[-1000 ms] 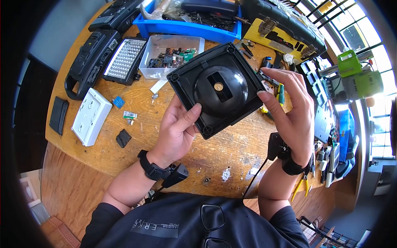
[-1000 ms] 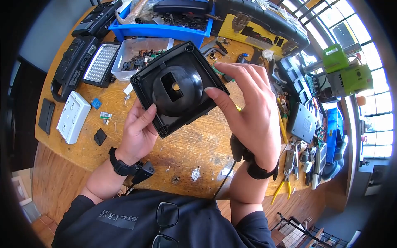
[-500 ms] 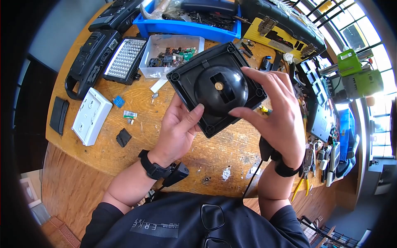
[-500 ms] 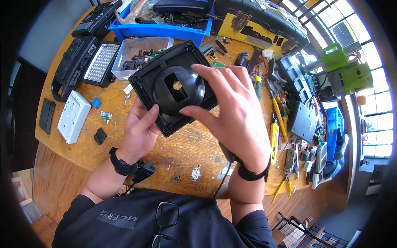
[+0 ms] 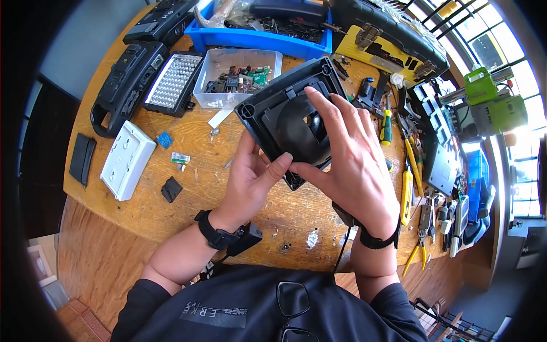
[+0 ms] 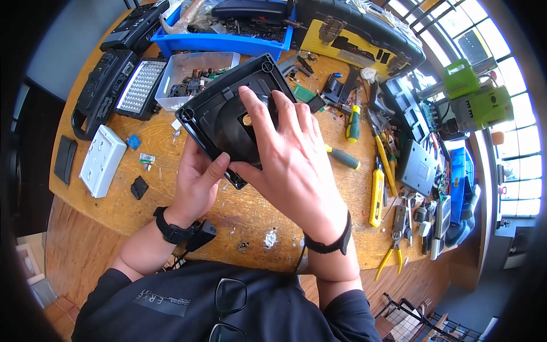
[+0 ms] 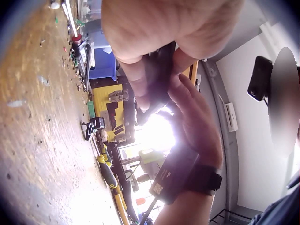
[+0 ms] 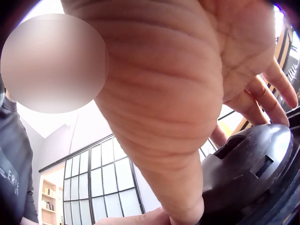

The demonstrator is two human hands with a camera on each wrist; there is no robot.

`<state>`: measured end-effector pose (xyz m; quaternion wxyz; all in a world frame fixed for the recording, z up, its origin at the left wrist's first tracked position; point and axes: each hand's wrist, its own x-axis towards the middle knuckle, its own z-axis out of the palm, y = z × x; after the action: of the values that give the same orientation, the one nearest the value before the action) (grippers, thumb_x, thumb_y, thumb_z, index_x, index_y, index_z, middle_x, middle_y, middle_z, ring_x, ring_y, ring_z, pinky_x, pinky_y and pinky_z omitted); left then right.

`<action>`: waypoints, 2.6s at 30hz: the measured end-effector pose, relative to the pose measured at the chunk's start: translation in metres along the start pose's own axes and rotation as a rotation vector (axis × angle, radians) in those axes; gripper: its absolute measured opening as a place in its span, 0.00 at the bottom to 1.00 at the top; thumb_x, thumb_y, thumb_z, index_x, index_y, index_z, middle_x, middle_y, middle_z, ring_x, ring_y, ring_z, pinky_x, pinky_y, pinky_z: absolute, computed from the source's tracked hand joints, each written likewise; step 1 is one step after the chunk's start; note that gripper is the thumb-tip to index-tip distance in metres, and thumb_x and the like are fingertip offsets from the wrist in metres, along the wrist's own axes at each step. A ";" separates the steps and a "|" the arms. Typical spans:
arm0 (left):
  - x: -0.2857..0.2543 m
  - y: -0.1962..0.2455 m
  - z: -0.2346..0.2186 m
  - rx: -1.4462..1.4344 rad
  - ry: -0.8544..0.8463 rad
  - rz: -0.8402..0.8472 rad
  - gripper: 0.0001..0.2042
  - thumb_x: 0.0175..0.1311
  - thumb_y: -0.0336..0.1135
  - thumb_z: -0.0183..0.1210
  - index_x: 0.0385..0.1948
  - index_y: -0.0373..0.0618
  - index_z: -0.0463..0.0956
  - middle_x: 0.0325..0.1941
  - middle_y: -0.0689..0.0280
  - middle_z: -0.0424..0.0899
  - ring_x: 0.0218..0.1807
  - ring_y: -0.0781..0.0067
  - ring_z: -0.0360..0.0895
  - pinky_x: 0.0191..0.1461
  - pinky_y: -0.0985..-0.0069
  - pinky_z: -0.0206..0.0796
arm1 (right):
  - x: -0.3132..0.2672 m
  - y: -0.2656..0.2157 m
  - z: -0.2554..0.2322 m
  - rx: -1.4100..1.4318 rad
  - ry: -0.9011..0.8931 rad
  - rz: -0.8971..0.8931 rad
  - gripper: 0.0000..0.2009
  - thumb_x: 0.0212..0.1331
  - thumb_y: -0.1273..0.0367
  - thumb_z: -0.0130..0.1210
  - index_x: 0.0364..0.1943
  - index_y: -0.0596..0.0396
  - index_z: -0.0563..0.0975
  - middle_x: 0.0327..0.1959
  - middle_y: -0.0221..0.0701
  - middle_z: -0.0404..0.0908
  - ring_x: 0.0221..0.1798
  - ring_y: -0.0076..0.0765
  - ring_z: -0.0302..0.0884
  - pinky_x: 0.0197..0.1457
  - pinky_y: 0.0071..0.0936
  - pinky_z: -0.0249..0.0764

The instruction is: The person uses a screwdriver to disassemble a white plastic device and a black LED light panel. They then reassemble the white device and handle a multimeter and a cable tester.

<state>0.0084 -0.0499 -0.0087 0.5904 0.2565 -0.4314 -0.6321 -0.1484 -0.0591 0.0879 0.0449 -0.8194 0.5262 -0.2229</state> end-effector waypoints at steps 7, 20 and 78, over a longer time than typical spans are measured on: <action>0.000 0.002 0.002 -0.051 0.002 -0.002 0.28 0.66 0.28 0.56 0.66 0.42 0.53 0.63 0.63 0.66 0.62 0.74 0.67 0.60 0.75 0.64 | 0.004 0.001 -0.002 -0.009 0.040 -0.025 0.45 0.31 0.70 0.69 0.64 0.48 0.65 0.57 0.43 0.70 0.55 0.53 0.68 0.60 0.41 0.66; 0.002 0.004 0.005 -0.084 0.069 -0.021 0.26 0.67 0.28 0.55 0.65 0.43 0.56 0.58 0.66 0.71 0.57 0.79 0.71 0.55 0.80 0.66 | 0.005 0.010 -0.012 0.022 0.105 -0.062 0.38 0.38 0.64 0.72 0.60 0.55 0.70 0.50 0.40 0.78 0.52 0.47 0.73 0.57 0.36 0.69; 0.000 0.002 -0.006 0.038 0.047 -0.181 0.23 0.76 0.44 0.39 0.64 0.37 0.58 0.62 0.61 0.69 0.63 0.75 0.66 0.67 0.76 0.56 | -0.008 0.028 -0.034 0.106 -0.291 -0.210 0.13 0.38 0.72 0.67 0.29 0.57 0.76 0.65 0.42 0.65 0.65 0.55 0.61 0.65 0.45 0.62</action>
<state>0.0141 -0.0516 -0.0096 0.5359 0.3202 -0.4043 -0.6684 -0.1888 -0.0593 0.1067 0.1402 -0.8900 0.4131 -0.1330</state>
